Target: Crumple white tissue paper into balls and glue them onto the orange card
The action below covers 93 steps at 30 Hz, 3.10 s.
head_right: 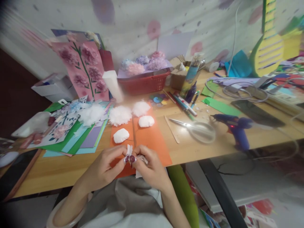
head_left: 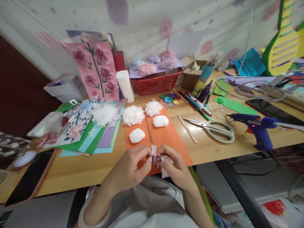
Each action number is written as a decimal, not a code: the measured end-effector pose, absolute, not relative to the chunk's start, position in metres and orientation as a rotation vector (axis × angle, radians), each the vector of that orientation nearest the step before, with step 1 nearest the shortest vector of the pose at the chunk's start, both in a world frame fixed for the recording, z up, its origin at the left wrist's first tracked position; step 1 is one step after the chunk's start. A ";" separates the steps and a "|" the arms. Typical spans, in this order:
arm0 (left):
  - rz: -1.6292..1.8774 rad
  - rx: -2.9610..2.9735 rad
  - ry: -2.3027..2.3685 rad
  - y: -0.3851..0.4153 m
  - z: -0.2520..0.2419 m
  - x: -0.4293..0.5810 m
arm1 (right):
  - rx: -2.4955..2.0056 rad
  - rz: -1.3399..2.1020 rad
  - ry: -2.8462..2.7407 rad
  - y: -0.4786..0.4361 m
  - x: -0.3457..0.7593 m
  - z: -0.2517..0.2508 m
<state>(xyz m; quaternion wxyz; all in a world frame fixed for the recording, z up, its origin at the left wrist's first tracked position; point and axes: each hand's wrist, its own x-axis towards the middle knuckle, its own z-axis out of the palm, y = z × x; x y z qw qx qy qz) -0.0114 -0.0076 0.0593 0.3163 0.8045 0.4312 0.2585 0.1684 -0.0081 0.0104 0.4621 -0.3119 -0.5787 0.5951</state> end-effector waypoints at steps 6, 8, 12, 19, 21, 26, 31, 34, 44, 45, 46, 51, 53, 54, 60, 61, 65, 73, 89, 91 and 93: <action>0.665 2.095 1.110 -0.009 0.057 -0.012 | -0.806 1.427 -1.487 -0.007 0.168 0.013; 0.657 2.083 1.100 -0.009 0.057 -0.013 | -0.805 1.422 -1.491 -0.007 0.167 0.013; 0.648 2.057 1.081 -0.009 0.057 -0.014 | -0.797 1.412 -1.483 -0.007 0.168 0.013; 0.671 2.061 1.057 -0.009 0.056 -0.015 | -0.700 1.444 -1.457 -0.007 0.169 0.011; 0.678 2.064 1.059 -0.009 0.057 -0.014 | -0.703 1.443 -1.457 -0.007 0.169 0.011; 0.681 2.146 1.131 -0.011 0.059 -0.009 | -0.744 1.414 -1.484 -0.006 0.169 0.012; 0.680 2.345 1.246 -0.014 0.060 -0.003 | -0.750 1.337 -1.559 -0.005 0.170 0.013; 0.660 2.401 1.306 -0.015 0.060 -0.005 | -0.778 1.303 -1.588 -0.005 0.169 0.013; 0.656 2.492 1.339 -0.016 0.061 -0.009 | -0.819 1.292 -1.565 -0.007 0.166 0.012; 0.644 2.509 1.328 -0.016 0.062 -0.009 | -0.819 1.292 -1.558 -0.007 0.166 0.012; 0.633 2.524 1.318 -0.016 0.062 -0.009 | -0.822 1.293 -1.553 -0.007 0.166 0.011; 0.616 2.623 1.328 -0.016 0.063 -0.010 | -0.833 1.284 -1.546 -0.008 0.166 0.011; 0.599 2.662 1.327 -0.015 0.063 -0.009 | -0.838 1.267 -1.543 -0.007 0.166 0.011; 0.587 2.676 1.322 -0.015 0.063 -0.009 | -0.845 1.258 -1.538 -0.007 0.166 0.011; 0.558 2.693 1.340 -0.013 0.060 -0.007 | -0.868 1.272 -1.480 -0.006 0.163 0.011; 0.558 2.692 1.345 -0.013 0.059 -0.007 | -0.873 1.276 -1.473 -0.006 0.163 0.011; 0.616 2.605 1.377 -0.010 0.058 -0.011 | -0.916 1.268 -1.470 -0.007 0.163 0.012; 0.798 2.107 1.525 -0.001 0.059 -0.029 | -0.944 1.310 -1.440 -0.007 0.165 0.014; 0.699 2.099 1.315 -0.006 0.058 -0.010 | -0.833 1.396 -1.386 -0.008 0.166 0.015; 0.712 2.046 1.250 -0.006 0.057 -0.004 | -0.803 1.411 -1.384 -0.008 0.166 0.014; 0.718 1.990 1.224 -0.006 0.055 -0.001 | -0.784 1.411 -1.388 -0.008 0.167 0.013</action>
